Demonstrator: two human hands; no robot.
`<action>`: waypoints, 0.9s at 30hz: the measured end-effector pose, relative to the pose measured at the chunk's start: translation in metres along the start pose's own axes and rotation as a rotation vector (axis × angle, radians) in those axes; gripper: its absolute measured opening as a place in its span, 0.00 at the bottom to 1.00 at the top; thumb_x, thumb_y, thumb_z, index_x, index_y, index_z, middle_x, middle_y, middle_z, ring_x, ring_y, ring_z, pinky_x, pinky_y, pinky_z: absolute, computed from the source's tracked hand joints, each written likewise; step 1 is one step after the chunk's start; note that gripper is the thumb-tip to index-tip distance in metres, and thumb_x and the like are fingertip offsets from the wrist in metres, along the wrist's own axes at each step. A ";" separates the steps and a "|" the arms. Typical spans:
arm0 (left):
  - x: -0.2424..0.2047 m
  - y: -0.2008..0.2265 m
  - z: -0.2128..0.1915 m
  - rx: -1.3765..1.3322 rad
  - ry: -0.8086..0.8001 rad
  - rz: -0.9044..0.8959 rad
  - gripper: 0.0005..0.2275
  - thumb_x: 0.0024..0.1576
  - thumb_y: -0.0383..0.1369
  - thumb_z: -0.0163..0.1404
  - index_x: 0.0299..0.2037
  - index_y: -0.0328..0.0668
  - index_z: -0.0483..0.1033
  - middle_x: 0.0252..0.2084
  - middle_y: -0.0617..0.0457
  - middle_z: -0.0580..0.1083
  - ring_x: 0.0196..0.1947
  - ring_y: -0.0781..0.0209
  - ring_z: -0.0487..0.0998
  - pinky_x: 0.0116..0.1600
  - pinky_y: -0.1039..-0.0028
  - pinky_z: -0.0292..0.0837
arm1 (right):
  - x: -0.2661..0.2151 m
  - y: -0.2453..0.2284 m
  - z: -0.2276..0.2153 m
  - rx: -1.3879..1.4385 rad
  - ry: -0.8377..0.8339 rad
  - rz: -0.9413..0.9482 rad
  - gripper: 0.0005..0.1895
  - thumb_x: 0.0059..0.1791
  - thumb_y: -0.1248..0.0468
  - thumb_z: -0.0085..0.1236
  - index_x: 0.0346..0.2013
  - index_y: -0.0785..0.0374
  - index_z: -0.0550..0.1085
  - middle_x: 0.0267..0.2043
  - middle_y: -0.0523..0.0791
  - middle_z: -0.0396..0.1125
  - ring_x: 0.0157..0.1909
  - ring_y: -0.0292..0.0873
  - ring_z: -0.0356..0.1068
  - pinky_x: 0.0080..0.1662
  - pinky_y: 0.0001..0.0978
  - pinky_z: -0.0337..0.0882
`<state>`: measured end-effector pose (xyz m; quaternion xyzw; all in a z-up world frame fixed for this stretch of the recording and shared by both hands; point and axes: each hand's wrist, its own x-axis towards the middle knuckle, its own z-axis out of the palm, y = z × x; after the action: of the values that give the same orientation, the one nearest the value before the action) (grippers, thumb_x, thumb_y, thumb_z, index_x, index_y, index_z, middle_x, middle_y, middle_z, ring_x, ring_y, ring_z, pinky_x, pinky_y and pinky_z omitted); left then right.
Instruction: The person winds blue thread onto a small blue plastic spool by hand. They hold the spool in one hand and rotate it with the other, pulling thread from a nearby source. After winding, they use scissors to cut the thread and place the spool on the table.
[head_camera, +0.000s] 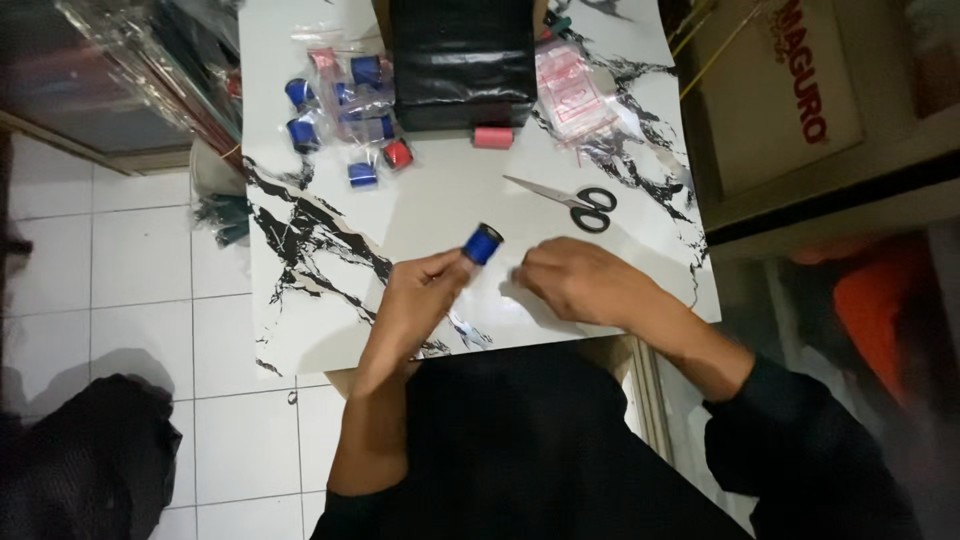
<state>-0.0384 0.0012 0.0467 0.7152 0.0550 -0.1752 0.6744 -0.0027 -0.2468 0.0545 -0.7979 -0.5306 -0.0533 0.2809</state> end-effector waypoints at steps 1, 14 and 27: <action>0.000 -0.004 0.000 -0.002 0.005 0.002 0.13 0.61 0.34 0.54 0.54 0.41 0.81 0.23 0.54 0.74 0.25 0.71 0.68 0.32 0.80 0.69 | 0.001 -0.006 -0.004 0.000 -0.002 -0.005 0.05 0.53 0.71 0.50 0.36 0.66 0.74 0.31 0.50 0.67 0.33 0.54 0.69 0.39 0.47 0.70; -0.004 -0.016 0.005 0.001 -0.254 -0.040 0.13 0.60 0.32 0.54 0.53 0.37 0.79 0.24 0.40 0.78 0.17 0.66 0.68 0.32 0.78 0.69 | 0.004 0.008 -0.008 -0.076 0.039 -0.010 0.08 0.55 0.66 0.48 0.38 0.63 0.76 0.32 0.47 0.66 0.36 0.53 0.70 0.41 0.47 0.71; -0.021 0.005 0.016 0.112 -0.407 -0.019 0.12 0.59 0.30 0.53 0.52 0.40 0.81 0.28 0.42 0.80 0.21 0.68 0.67 0.35 0.76 0.67 | 0.021 -0.006 -0.048 0.041 0.207 0.033 0.12 0.56 0.62 0.46 0.38 0.62 0.77 0.32 0.46 0.67 0.33 0.51 0.69 0.39 0.44 0.69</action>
<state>-0.0590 -0.0117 0.0574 0.7008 -0.0854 -0.3252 0.6292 0.0114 -0.2522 0.1051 -0.7907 -0.4868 -0.1199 0.3513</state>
